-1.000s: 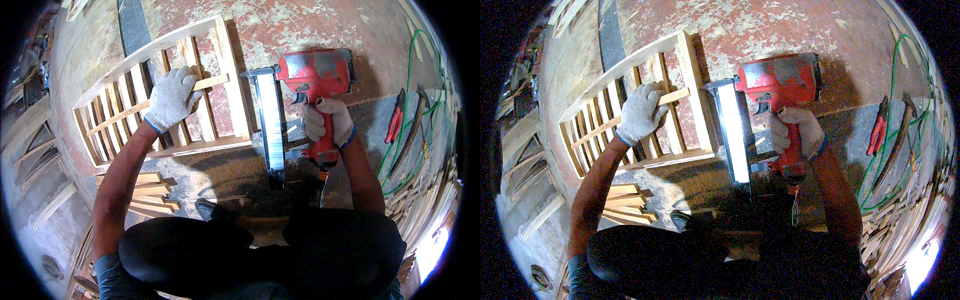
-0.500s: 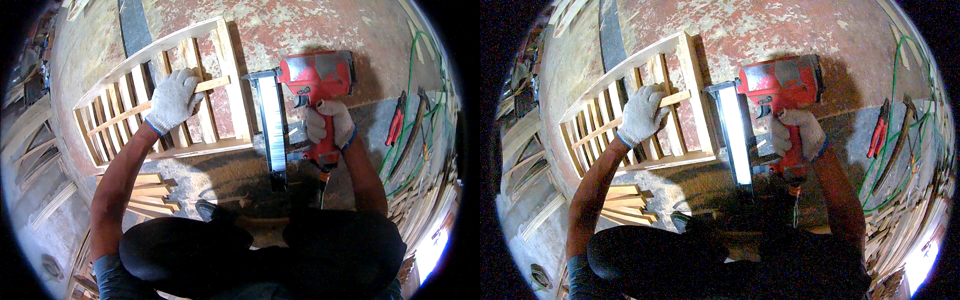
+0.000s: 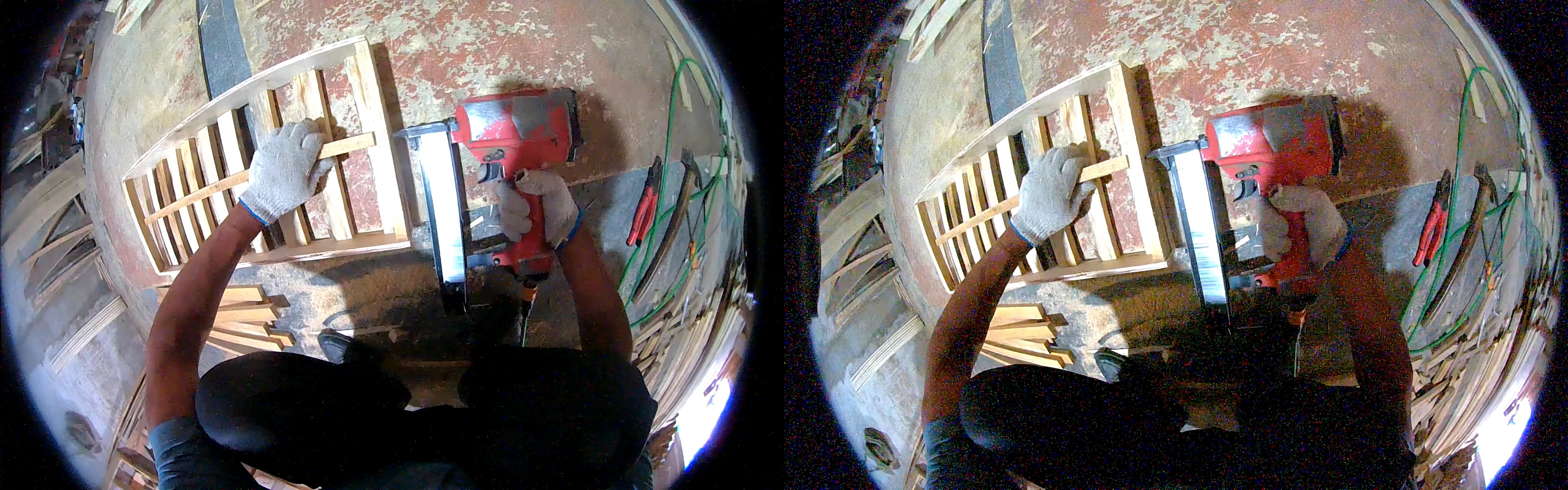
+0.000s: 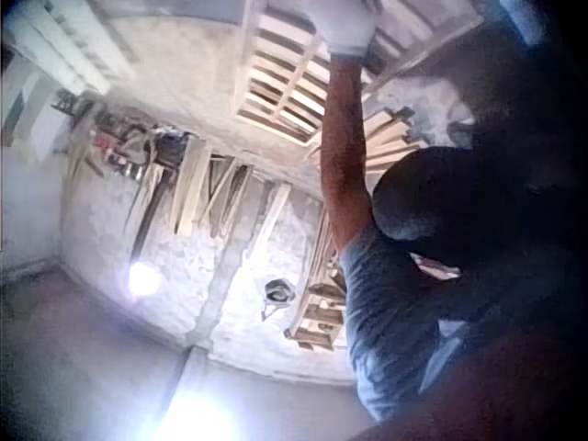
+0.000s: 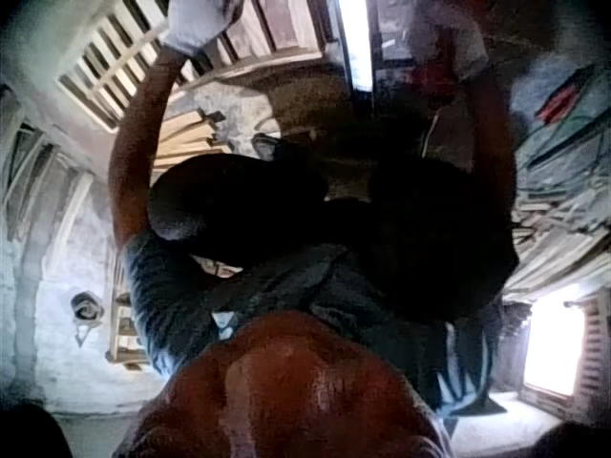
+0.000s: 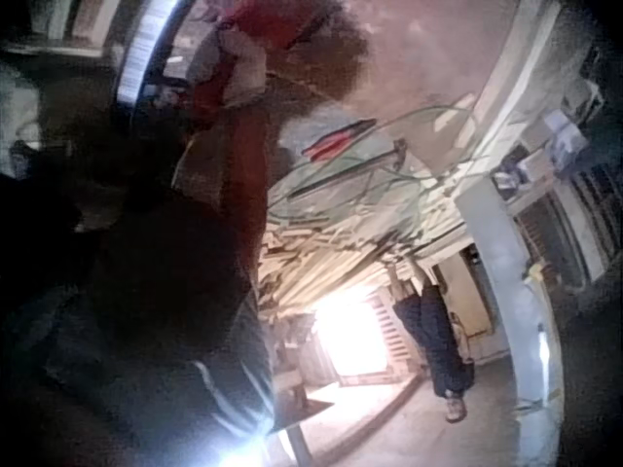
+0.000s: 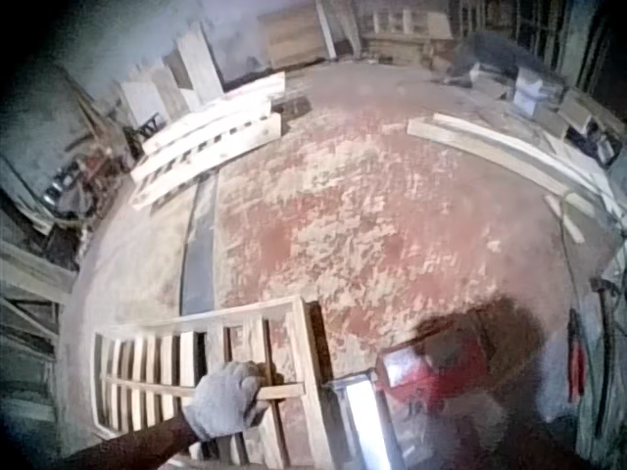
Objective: The person cuts several thin wooden slats to length using a table saw, then arranges them between two side rails on the floor. Using a pneumatic nail gun, the person fastens the slats to the frame, completing the assembly of a wooden grate-like structure.
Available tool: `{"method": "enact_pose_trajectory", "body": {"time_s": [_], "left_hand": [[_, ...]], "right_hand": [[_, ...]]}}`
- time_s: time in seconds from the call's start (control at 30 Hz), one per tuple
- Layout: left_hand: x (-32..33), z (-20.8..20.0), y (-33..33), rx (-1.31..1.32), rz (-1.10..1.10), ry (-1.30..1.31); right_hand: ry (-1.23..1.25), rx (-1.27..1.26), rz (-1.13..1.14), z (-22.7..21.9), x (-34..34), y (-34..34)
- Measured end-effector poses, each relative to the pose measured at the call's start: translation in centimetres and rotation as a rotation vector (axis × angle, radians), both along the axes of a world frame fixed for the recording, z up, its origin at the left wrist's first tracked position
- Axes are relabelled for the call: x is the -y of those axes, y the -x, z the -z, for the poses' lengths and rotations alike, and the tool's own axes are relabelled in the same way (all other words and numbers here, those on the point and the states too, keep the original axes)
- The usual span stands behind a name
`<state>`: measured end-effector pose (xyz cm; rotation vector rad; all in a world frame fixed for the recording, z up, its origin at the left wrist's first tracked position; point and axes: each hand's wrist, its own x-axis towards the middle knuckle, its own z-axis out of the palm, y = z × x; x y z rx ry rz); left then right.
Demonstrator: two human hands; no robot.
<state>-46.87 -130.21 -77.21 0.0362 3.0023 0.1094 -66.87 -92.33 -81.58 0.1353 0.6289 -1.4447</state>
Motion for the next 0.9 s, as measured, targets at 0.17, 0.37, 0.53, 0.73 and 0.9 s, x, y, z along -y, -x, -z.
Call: {"method": "enact_pose_trajectory", "body": {"time_s": [0.17, 0.37, 0.53, 0.73, 0.9], "left_hand": [[0.0, 0.1, 0.0, -0.02, -0.009, -0.02], [-0.1, 0.4, -0.1, -0.045, -0.008, -0.021], [0.0, 0.5, -0.1, -0.047, 0.008, -0.019], [-0.1, 0.2, 0.0, -0.048, 0.014, -0.005], [0.1, 0.5, 0.0, -0.068, 0.026, -0.018]], "right_hand": [[0.066, -0.013, 0.013, -0.1, -0.3, -0.1], [0.078, 0.061, 0.025, 0.1, -0.4, -0.5], [0.033, 0.09, 0.006, 0.6, -0.3, -0.5], [0.085, 0.096, 0.01, 0.5, 0.2, -0.5], [0.023, 0.088, -0.008, 0.5, -0.1, -0.2]]}}
